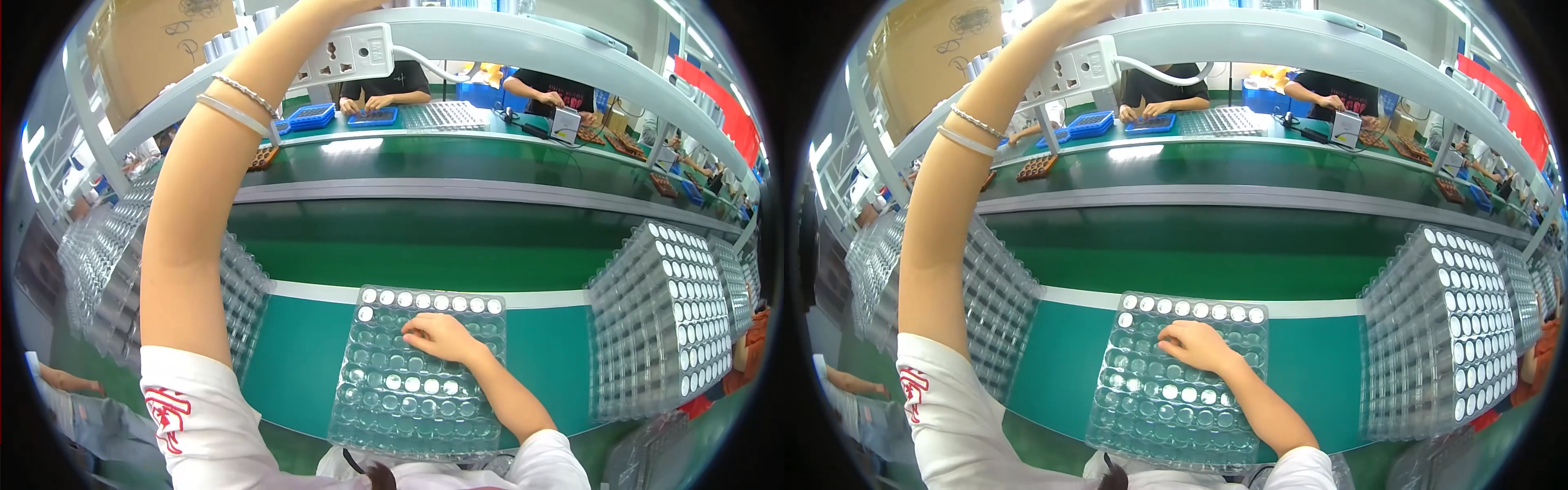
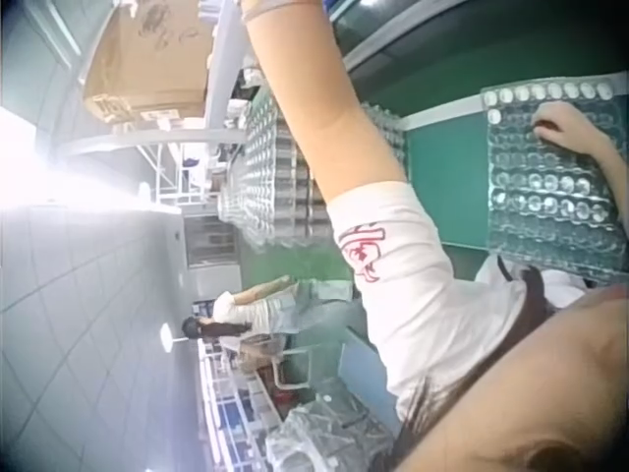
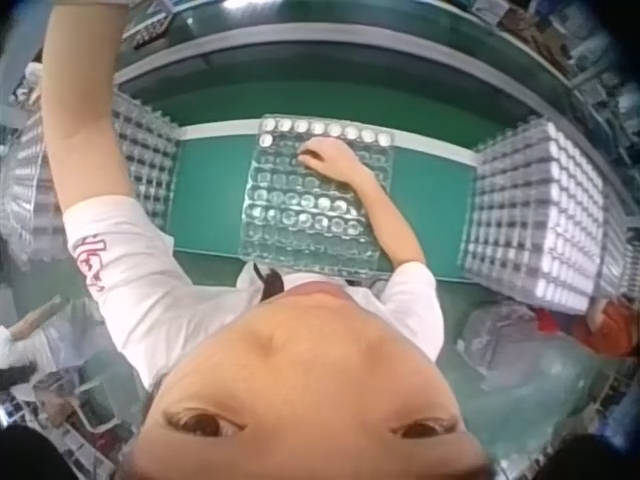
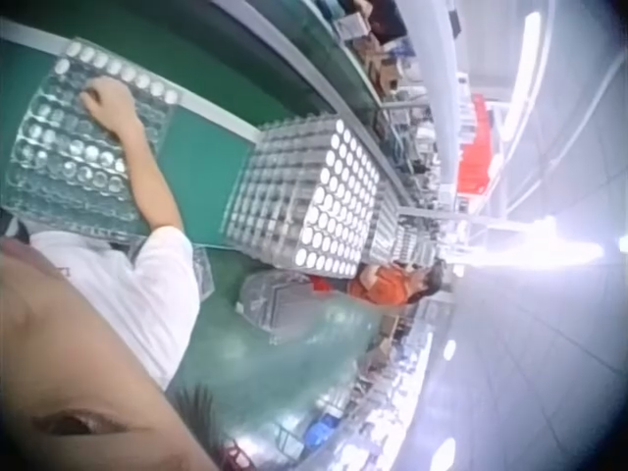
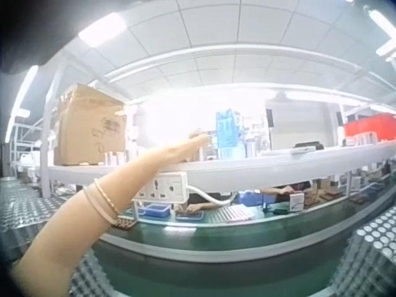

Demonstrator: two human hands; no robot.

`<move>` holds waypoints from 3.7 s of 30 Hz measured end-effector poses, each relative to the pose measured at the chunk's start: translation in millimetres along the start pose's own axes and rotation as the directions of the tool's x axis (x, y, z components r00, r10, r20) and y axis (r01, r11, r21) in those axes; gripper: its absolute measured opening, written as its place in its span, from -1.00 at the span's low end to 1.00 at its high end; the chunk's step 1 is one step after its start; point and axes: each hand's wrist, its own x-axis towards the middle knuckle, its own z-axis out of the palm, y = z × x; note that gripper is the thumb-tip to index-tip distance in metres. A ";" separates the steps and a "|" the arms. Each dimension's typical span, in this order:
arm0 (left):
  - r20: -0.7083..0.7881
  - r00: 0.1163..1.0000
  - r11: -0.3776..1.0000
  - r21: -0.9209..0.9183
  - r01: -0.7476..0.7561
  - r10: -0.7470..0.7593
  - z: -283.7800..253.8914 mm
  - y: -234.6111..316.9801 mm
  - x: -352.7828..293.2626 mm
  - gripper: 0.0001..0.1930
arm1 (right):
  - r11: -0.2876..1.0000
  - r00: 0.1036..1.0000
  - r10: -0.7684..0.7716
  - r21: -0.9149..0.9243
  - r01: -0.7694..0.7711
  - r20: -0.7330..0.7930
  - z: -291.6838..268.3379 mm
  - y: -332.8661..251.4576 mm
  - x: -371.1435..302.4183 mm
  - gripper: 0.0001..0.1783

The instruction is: The person assembles electronic components by hand, arranging them into plastic trays.

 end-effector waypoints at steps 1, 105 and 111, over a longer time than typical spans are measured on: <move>-0.203 0.975 0.990 -0.084 -0.114 0.095 0.2 -4.2 0.5 -0.42 | 1.000 1.000 -0.005 -0.005 0.005 -0.002 0.5 0.7 0.4 -0.79; 0.460 0.739 0.455 -0.588 0.668 -0.492 214.2 -110.5 -403.0 -0.79 | 0.870 0.576 0.489 0.415 -0.266 -0.656 -47.7 116.1 -54.5 -0.86; 0.450 0.740 0.440 -0.604 0.664 -0.499 214.0 -112.1 -405.3 -0.82 | 0.862 0.571 0.500 0.436 -0.258 -0.651 -45.0 119.9 -52.6 -0.84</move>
